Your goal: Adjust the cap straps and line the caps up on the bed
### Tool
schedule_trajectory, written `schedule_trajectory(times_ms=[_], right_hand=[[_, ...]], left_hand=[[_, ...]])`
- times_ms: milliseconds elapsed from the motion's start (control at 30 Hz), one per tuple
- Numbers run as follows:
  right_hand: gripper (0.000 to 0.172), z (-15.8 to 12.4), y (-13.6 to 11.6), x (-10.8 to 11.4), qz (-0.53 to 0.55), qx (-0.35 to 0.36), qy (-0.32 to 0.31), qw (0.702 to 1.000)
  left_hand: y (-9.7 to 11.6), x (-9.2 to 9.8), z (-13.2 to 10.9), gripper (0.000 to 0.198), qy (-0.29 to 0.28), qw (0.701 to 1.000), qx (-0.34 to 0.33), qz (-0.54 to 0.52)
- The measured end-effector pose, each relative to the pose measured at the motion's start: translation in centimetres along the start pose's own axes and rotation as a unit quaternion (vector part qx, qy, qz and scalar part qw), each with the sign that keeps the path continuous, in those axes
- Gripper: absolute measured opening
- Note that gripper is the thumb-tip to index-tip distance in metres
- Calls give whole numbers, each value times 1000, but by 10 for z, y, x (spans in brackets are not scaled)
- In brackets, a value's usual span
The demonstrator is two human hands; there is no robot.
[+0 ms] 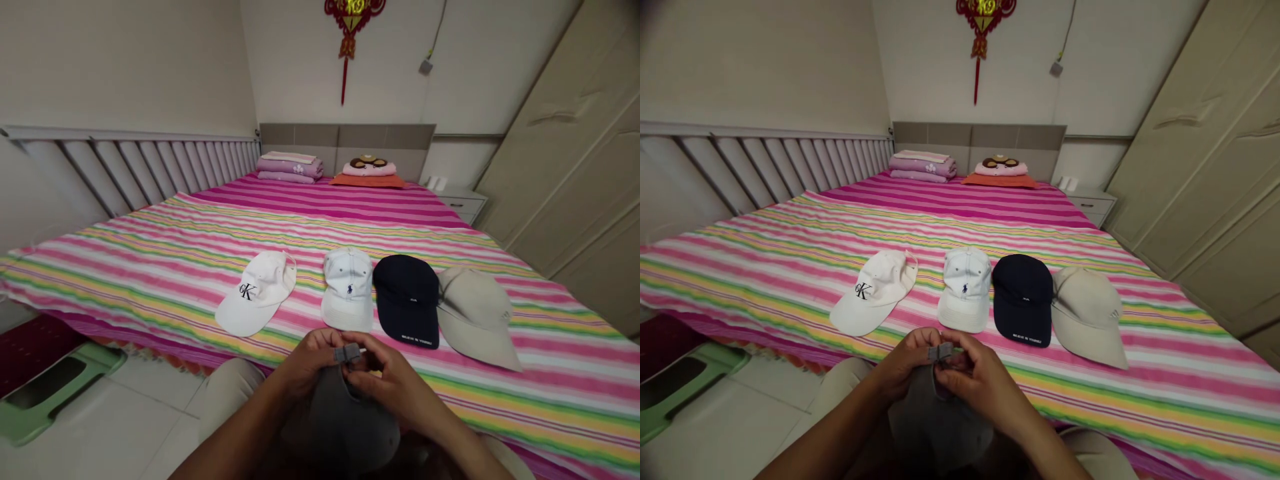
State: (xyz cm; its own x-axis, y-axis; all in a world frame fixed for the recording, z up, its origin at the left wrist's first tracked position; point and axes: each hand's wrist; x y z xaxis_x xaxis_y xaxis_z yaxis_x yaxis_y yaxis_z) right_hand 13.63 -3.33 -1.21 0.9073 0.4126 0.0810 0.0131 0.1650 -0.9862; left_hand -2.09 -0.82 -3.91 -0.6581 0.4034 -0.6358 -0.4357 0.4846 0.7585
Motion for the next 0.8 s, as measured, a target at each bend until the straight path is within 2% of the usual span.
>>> schedule_trajectory(times_ms=[133, 267, 433, 633, 800], right_hand=[[40, -1, 8, -10, -71, 38, 48, 996], [27, -1, 12, -13, -140, 96, 88, 981], [16, -3, 13, -13, -177, 135, 132, 966], [9, -4, 13, -15, -166, 102, 130, 972], [13, -4, 13, -16, -134, 71, 126, 980]], left_hand=[[0, 2, 1, 15, 16, 1000, -13, -7], [0, 5, -1, 14, 12, 1000, -6, -5], [0, 7, -3, 13, 33, 999, 2, 32], [0, 3, -3, 20, 30, 999, -16, 7], [1, 4, -4, 15, 41, 999, 0, 13]])
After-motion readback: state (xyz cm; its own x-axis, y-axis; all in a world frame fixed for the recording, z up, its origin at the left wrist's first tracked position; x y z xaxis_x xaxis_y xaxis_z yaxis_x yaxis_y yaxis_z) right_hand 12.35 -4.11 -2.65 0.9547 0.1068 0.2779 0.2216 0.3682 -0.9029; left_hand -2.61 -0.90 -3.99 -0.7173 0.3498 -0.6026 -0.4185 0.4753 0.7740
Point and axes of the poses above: each hand's wrist, its own z-axis towards the middle knuckle, its own x-axis out of the back of the hand, y = z × x, and after that the axes turned 9 degrees about x, right-handed
